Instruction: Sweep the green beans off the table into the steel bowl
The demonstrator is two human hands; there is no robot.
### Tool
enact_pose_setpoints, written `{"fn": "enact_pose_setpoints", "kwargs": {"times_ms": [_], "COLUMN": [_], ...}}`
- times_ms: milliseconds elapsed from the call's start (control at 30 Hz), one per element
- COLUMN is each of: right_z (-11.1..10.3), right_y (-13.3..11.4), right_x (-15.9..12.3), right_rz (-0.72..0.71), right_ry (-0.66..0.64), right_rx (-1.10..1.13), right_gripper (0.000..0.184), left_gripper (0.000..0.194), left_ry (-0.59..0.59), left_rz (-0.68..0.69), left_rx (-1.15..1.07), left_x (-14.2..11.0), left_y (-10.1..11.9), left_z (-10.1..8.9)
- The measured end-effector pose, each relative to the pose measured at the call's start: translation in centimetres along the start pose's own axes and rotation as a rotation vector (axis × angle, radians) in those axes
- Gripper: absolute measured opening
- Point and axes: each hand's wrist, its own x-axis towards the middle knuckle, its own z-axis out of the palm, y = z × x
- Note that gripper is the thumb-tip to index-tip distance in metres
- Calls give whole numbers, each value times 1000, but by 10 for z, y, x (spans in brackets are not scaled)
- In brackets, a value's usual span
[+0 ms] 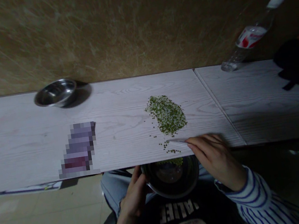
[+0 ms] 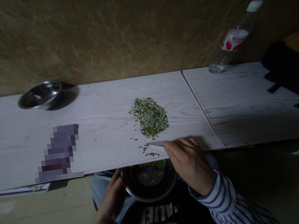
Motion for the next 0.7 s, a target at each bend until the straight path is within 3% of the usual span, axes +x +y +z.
{"fn": "enact_pose_setpoints", "kwargs": {"times_ms": [467, 700], "right_z": [-3, -2], "right_y": [6, -3], "right_x": [-11, -5], "right_rz": [24, 0], "right_ry": [-14, -31], "right_rx": [15, 46], "right_gripper": [14, 14], "left_gripper": [61, 61], "left_ry": [0, -10], "left_rz": [-10, 2], "left_rx": [-25, 2], "left_x": [-1, -2], "left_y": [3, 4], "left_z": [3, 4]}}
